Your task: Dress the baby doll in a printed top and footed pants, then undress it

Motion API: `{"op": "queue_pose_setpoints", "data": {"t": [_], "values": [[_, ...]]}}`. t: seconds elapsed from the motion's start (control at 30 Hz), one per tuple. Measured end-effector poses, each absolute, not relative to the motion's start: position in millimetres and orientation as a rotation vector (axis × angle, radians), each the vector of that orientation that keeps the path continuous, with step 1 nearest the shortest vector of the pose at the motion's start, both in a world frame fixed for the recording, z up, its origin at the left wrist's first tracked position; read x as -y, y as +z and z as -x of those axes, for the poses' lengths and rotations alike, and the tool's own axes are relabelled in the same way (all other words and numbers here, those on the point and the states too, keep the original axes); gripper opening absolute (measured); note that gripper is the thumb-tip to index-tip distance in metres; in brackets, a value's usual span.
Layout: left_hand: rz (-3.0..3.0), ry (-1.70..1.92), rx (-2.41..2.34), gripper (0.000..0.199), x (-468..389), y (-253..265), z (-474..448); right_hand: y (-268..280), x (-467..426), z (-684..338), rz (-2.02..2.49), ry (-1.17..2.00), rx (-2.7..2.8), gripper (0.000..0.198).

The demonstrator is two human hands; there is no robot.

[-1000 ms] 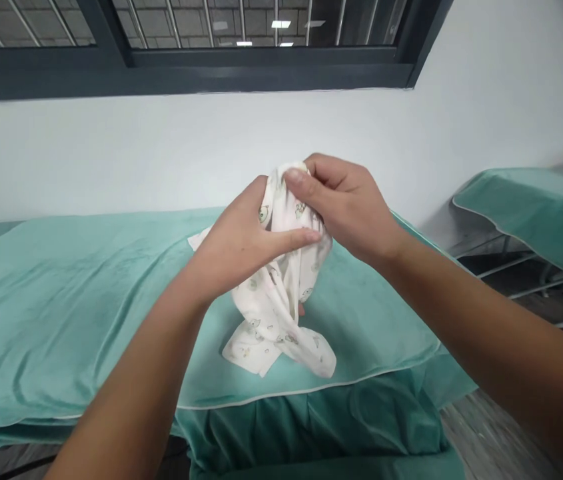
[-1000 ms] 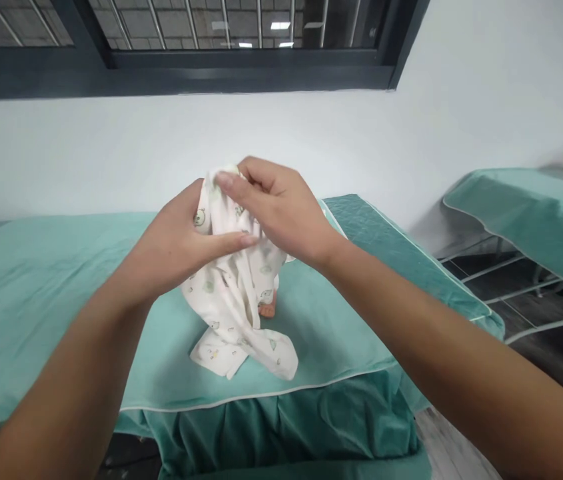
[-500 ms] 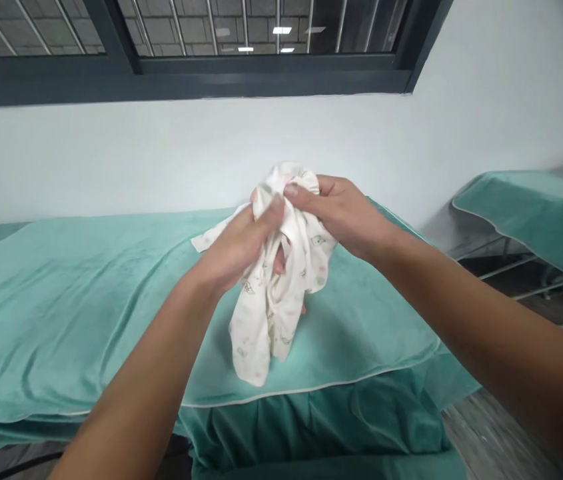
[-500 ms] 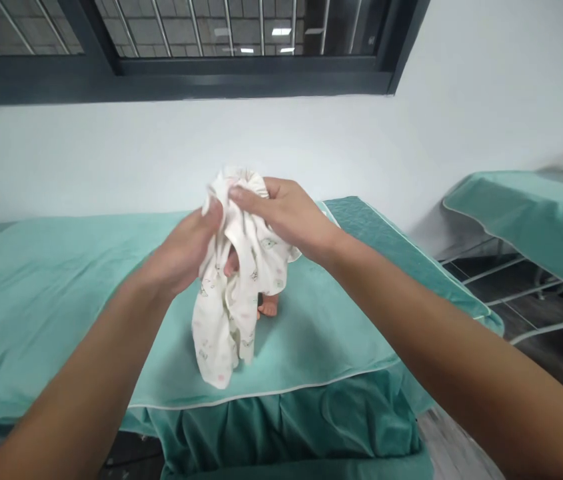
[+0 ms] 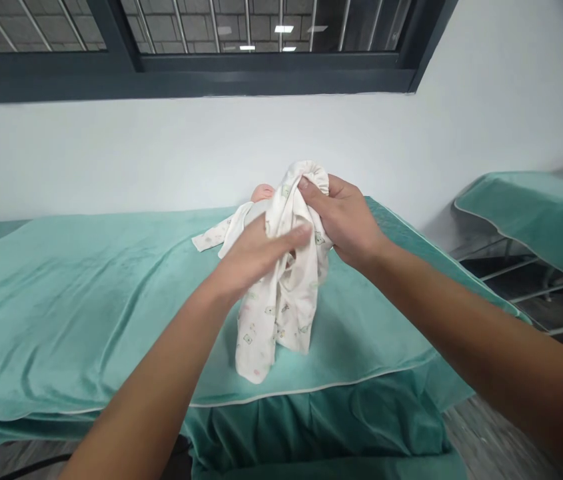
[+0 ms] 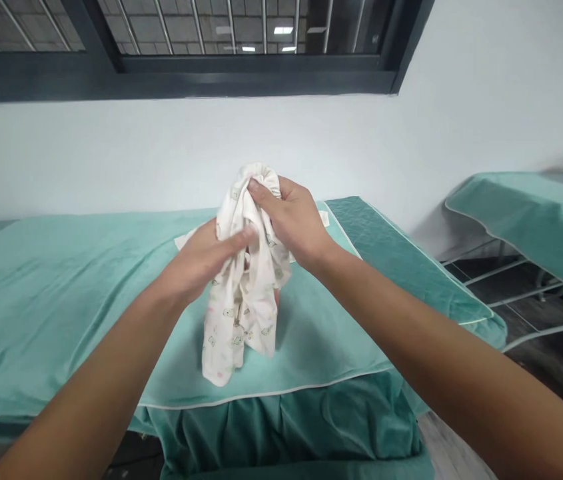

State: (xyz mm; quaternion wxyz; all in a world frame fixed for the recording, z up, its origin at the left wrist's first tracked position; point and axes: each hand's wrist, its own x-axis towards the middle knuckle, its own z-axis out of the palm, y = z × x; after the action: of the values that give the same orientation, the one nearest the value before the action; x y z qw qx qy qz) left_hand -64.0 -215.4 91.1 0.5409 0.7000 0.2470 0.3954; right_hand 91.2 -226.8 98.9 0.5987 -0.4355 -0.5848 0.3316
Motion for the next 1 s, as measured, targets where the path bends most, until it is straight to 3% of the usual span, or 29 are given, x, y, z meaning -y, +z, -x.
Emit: {"op": "queue_pose_setpoints", "data": {"t": [0.1,0.27,0.47,0.6,0.87,1.0], "values": [[-1.702,0.914,-0.573,0.045,222,88,60,98,223,-91,1.006,0.735,1.349,0.042],[-1.465,1.010,-0.729,0.027,215,83,64,100,221,-102,0.968,0.768,1.359,0.041],[-1.260,1.150,-0.616,0.028,203,85,68,94,225,-114,0.951,1.053,1.536,0.043],[-1.127,1.100,-0.594,0.028,196,76,67,88,229,-112,1.091,1.248,1.694,0.030],[-1.254,0.663,-0.492,0.068,216,64,67,80,222,-108,1.137,1.061,1.233,0.008],[-1.269,0.549,-0.495,0.069,219,65,70,77,220,-111,1.038,1.195,1.104,0.005]]}}
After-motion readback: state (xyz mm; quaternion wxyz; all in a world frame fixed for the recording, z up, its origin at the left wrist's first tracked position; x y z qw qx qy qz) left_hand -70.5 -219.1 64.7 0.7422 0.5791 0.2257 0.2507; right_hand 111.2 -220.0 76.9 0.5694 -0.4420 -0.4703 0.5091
